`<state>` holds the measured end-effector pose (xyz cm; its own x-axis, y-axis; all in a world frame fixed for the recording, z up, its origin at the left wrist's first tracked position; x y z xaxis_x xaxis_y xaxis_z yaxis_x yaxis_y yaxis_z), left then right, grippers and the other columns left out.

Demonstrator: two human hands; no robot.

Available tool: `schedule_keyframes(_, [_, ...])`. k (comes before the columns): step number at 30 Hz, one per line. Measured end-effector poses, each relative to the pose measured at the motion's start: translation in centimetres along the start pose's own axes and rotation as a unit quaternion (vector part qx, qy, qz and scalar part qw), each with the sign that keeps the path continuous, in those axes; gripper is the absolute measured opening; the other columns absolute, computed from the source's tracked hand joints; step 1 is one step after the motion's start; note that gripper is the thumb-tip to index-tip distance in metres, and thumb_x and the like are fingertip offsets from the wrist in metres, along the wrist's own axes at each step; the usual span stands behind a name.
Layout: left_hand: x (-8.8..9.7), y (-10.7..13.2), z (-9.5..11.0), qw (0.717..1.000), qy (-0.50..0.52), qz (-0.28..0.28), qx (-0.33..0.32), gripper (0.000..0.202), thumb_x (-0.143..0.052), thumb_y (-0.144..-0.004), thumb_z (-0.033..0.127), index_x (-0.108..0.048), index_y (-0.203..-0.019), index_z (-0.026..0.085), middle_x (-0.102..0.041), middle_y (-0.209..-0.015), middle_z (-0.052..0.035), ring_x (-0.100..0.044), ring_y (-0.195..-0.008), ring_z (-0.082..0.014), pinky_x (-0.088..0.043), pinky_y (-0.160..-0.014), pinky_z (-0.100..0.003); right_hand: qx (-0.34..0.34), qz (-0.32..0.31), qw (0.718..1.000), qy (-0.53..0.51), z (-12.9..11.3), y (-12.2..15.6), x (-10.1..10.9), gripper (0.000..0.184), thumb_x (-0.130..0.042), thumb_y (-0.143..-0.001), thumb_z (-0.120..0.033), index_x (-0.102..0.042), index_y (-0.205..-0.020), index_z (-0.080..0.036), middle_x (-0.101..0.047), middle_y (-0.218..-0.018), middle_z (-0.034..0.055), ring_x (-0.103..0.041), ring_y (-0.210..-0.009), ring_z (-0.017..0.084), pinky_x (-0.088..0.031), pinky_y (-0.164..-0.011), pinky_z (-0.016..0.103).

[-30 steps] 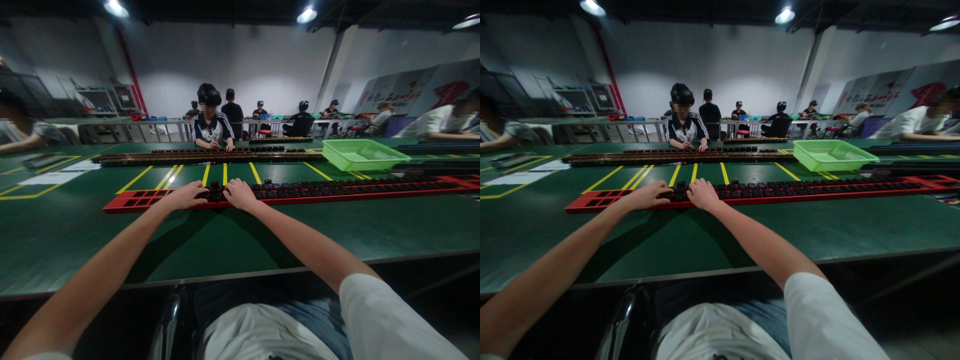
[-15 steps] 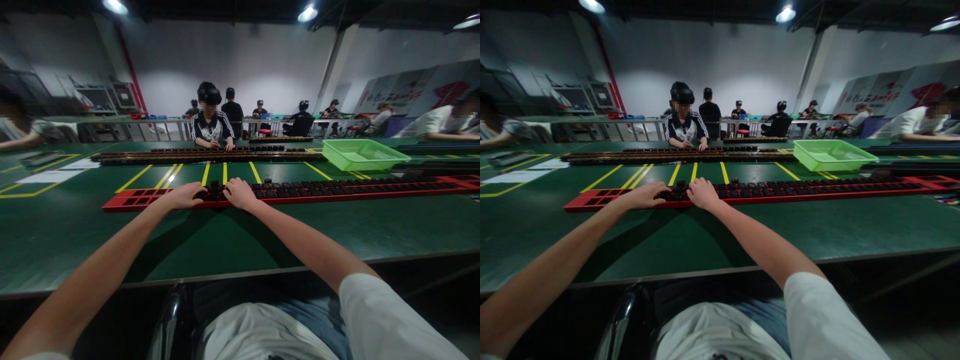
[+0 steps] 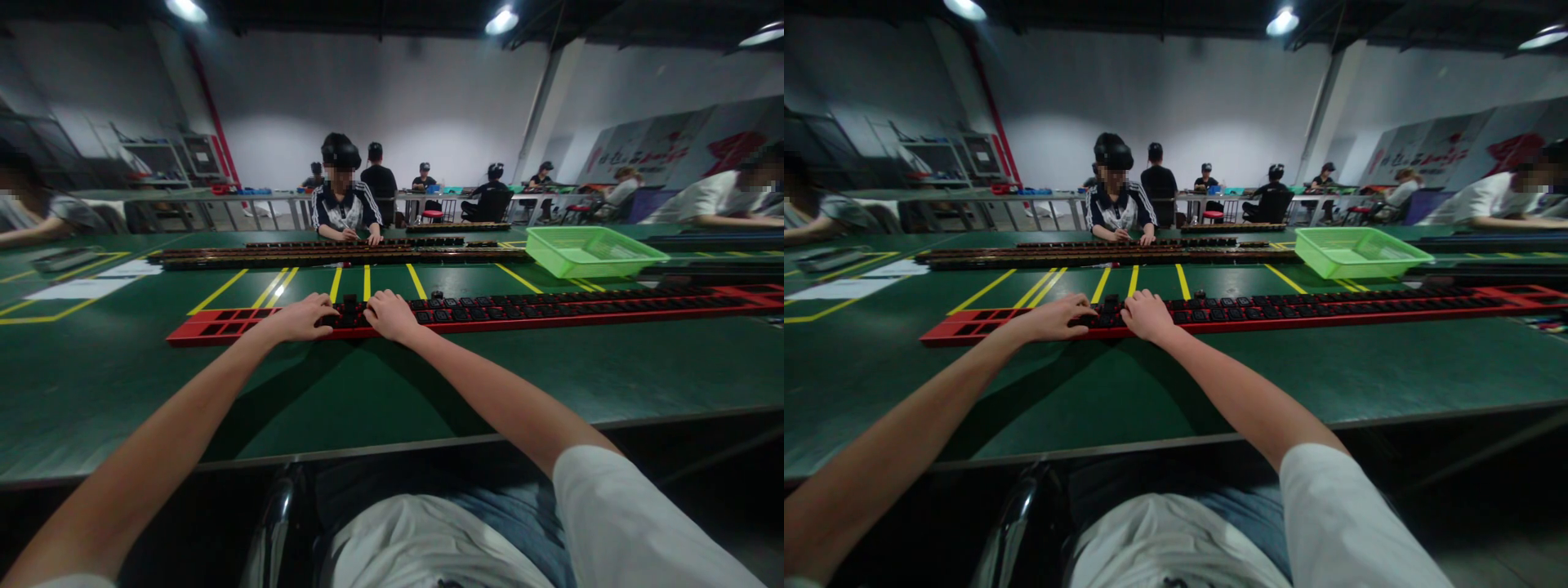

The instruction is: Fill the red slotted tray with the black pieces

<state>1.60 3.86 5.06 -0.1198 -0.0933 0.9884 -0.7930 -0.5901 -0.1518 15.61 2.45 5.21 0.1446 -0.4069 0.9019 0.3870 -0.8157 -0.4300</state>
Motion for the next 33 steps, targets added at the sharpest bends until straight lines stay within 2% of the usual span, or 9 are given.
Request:
schedule_keyframes(6, [-0.2, -0.1, -0.3, 1.0, 0.007, -0.008, 0.013, 0.039, -0.052, -0.089, 0.035, -0.068, -0.121, 0.019, -0.057, -0.105, -0.0096, -0.056, -0.101, -0.0237, -0.042, -0.097, -0.036, -0.002, 0.0, 1.0, -0.001, 0.0, 0.0, 0.1, 0.031, -0.042, -0.101, -0.034, -0.067, -0.105, -0.015, -0.064, -0.114, 0.0134, -0.052, -0.108, 0.026, -0.042, -0.091, 0.039])
schedule_keyframes(18, [-0.5, 0.0, -1.4, 0.996, 0.091, 0.005, 0.021, 0.04, -0.057, -0.084, 0.037, -0.067, -0.117, 0.018, -0.055, -0.101, -0.0074, -0.056, -0.097, -0.0231, -0.045, -0.091, -0.036, -0.006, -0.005, 1.0, -0.002, 0.1, 0.1, 0.0, 0.03, -0.043, -0.101, -0.033, -0.066, -0.106, -0.015, -0.064, -0.113, 0.0134, -0.052, -0.109, 0.026, -0.042, -0.093, 0.039])
schedule_keyframes(24, [-0.7, -0.2, -1.5, 0.996, 0.087, -0.003, 0.03, 0.04, -0.049, -0.088, 0.036, -0.068, -0.118, 0.017, -0.055, -0.101, -0.0078, -0.057, -0.096, -0.0223, -0.045, -0.094, -0.036, -0.006, -0.006, 1.0, -0.005, 0.0, 0.1, 0.1, 0.032, -0.041, -0.101, -0.033, -0.067, -0.106, -0.015, -0.064, -0.114, 0.0137, -0.051, -0.108, 0.026, -0.042, -0.093, 0.039])
schedule_keyframes(33, [-0.3, 0.0, -1.2, 0.997, 0.078, 0.007, 0.021, 0.04, -0.054, -0.086, 0.037, -0.068, -0.117, 0.017, -0.056, -0.099, -0.0077, -0.057, -0.095, -0.0223, -0.046, -0.09, -0.035, -0.001, -0.005, 1.0, -0.003, 0.0, 0.2, 0.1, 0.031, -0.041, -0.101, -0.034, -0.067, -0.104, -0.015, -0.064, -0.113, 0.0136, -0.052, -0.107, 0.026, -0.042, -0.092, 0.038])
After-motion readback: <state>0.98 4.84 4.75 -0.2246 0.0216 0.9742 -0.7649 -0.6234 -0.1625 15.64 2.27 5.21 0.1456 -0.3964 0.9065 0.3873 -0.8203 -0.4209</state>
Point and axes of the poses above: each hand's wrist, its own y-axis away from the middle knuckle, its own x-axis out of the back of the hand, z = x × y, the point moved 9 cm from there along -y, towards the middle knuckle
